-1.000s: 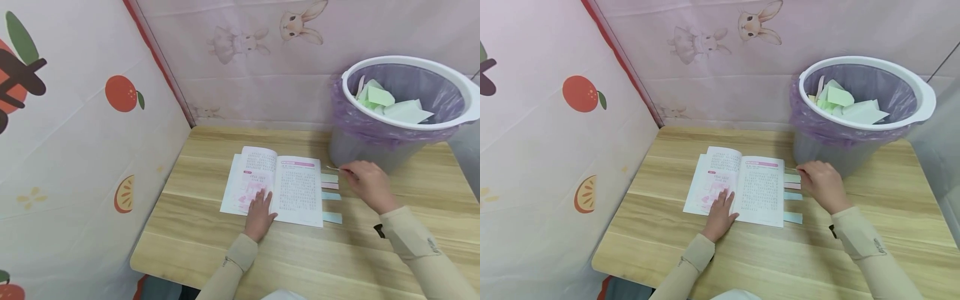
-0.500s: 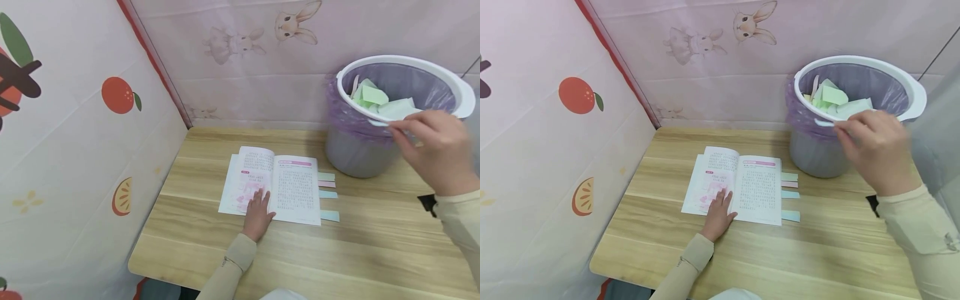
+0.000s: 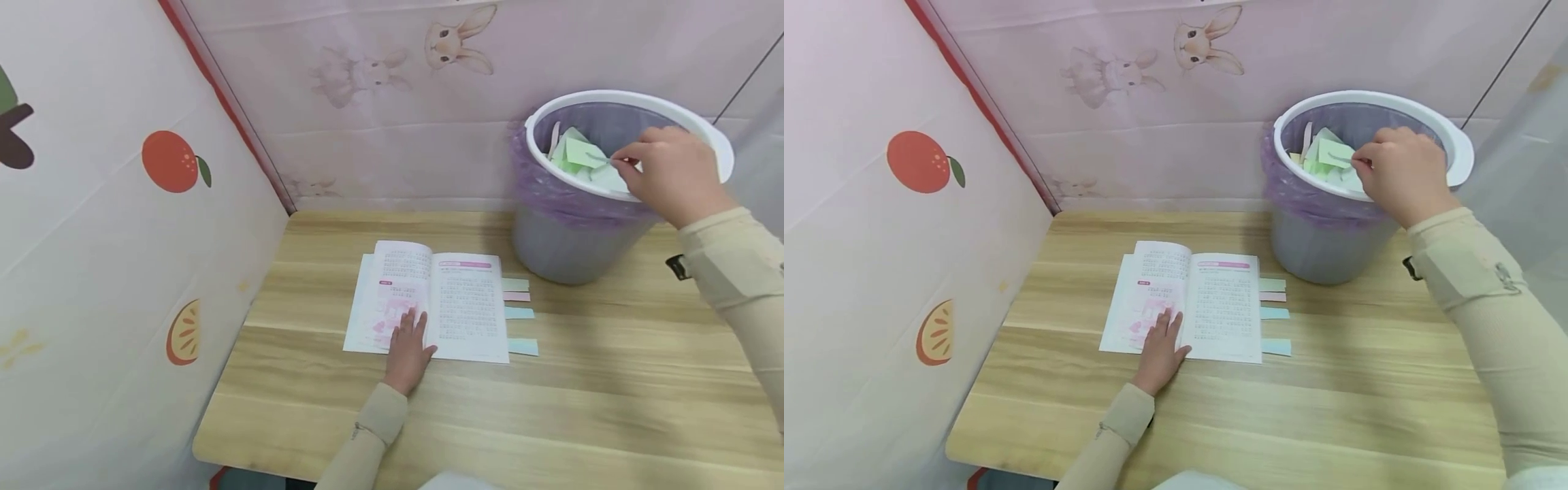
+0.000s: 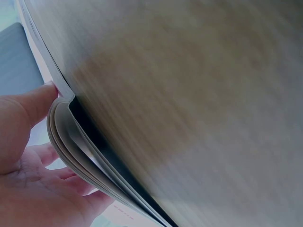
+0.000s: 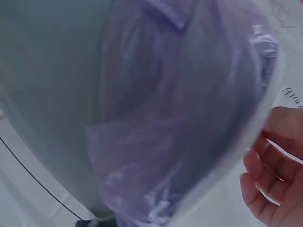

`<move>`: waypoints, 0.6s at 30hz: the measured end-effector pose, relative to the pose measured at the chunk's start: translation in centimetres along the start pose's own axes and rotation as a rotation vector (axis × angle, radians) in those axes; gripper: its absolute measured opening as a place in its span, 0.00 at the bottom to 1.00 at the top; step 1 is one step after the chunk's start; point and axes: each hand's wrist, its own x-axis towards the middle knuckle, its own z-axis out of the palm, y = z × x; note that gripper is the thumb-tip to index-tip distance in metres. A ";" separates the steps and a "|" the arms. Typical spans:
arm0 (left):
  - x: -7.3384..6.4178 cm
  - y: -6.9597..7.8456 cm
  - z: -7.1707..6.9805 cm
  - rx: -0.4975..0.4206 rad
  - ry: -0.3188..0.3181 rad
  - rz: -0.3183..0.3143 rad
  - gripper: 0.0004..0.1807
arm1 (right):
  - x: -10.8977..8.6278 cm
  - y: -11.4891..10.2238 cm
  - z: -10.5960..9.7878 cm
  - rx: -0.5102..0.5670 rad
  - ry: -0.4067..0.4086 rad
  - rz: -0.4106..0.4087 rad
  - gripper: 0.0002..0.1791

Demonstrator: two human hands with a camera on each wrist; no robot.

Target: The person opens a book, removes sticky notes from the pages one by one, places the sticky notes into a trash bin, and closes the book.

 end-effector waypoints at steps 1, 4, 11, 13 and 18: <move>0.0 0.0 0.0 0.001 -0.003 -0.003 0.39 | 0.2 0.2 0.4 -0.002 -0.021 0.012 0.07; -0.1 -0.1 0.0 0.014 -0.003 0.001 0.39 | 0.6 0.8 1.3 0.004 -0.056 0.037 0.08; 0.1 0.0 0.1 0.022 0.004 0.007 0.39 | 0.3 1.2 1.7 0.016 -0.065 0.064 0.09; 0.2 0.0 0.1 0.019 0.001 0.007 0.39 | 0.0 0.6 1.4 0.029 -0.042 0.053 0.09; 0.3 -0.2 0.1 -0.031 0.019 0.012 0.38 | -1.5 -3.8 -0.3 0.189 0.116 -0.054 0.10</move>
